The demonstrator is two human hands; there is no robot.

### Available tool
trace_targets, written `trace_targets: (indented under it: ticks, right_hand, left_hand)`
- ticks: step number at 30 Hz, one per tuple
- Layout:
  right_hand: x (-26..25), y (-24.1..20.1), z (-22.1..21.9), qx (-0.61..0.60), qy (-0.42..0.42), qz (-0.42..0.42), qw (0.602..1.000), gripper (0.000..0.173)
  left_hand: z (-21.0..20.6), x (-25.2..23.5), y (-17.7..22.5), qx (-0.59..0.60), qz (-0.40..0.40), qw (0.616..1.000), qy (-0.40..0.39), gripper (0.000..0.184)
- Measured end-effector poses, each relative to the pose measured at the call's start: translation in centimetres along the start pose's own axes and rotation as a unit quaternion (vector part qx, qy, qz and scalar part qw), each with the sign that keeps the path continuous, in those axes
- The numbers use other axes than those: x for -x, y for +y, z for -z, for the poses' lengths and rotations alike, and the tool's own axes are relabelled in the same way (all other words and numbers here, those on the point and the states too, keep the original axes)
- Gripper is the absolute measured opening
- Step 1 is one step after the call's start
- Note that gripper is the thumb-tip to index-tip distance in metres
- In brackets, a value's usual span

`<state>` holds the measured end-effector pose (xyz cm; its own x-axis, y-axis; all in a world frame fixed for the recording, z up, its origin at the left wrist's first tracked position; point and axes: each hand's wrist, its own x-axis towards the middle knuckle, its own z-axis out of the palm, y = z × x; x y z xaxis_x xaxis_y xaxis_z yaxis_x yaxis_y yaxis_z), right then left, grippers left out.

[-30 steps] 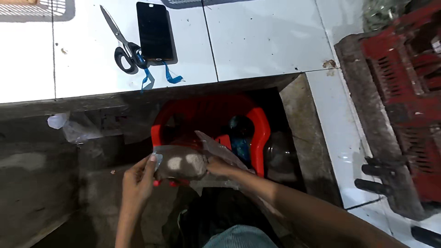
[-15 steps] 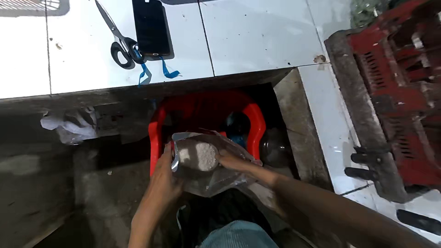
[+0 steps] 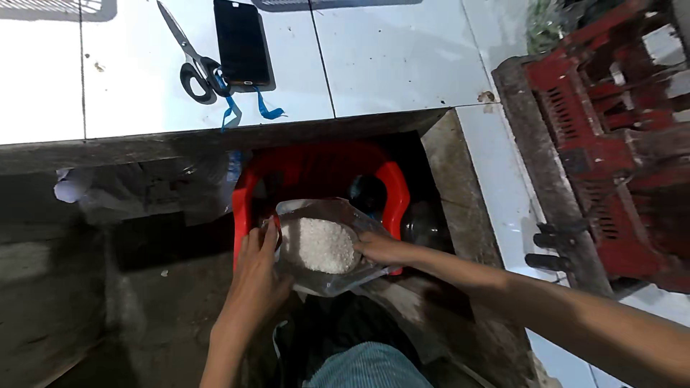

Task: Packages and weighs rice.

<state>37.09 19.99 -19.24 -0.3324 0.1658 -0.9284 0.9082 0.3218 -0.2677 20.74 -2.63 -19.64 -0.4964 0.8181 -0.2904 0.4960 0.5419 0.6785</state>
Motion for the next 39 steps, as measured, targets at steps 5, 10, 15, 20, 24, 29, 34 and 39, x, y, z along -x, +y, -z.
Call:
trace_targets:
  ticks: [5,10,15,20,24,29,34,39]
  right_hand:
    - [-1.2,-0.7,0.7,0.018,-0.01,0.019,1.0,0.035]
    - [-2.0,-1.4,0.8,0.019,-0.021,0.005,1.0,0.034]
    - [-2.1,-1.4,0.2,-0.035,-0.034,-0.024,0.998,0.028]
    - [-1.8,-1.6,0.4,-0.05,-0.043,-0.063,0.996,0.025]
    - [-1.2,-1.7,0.9,-0.034,-0.044,-0.087,0.995,0.028]
    - [0.2,-0.7,1.3,-0.026,-0.031,-0.084,0.996,0.031]
    - [2.2,0.0,1.5,-0.043,-0.047,-0.116,0.991,0.03]
    - [3.9,1.4,1.3,-0.063,-0.028,-0.097,0.993,0.024]
  left_hand:
    - [-0.3,-0.1,0.3,0.014,0.005,1.0,0.005,0.097]
    - [-1.2,0.0,0.5,0.062,0.02,0.996,0.053,0.089]
    - [-2.4,0.3,0.0,0.07,0.003,0.992,0.103,0.075]
    - [-3.5,0.4,0.0,0.125,0.016,0.989,0.073,0.079]
    - [-4.1,0.2,0.6,0.161,0.018,0.985,0.05,0.085]
    - [-4.4,0.2,0.8,0.171,0.012,0.985,0.026,0.086]
    - [-4.2,0.3,0.6,0.179,0.019,0.984,0.018,0.087]
    - [-3.5,0.3,0.0,0.167,0.016,0.986,0.017,0.091]
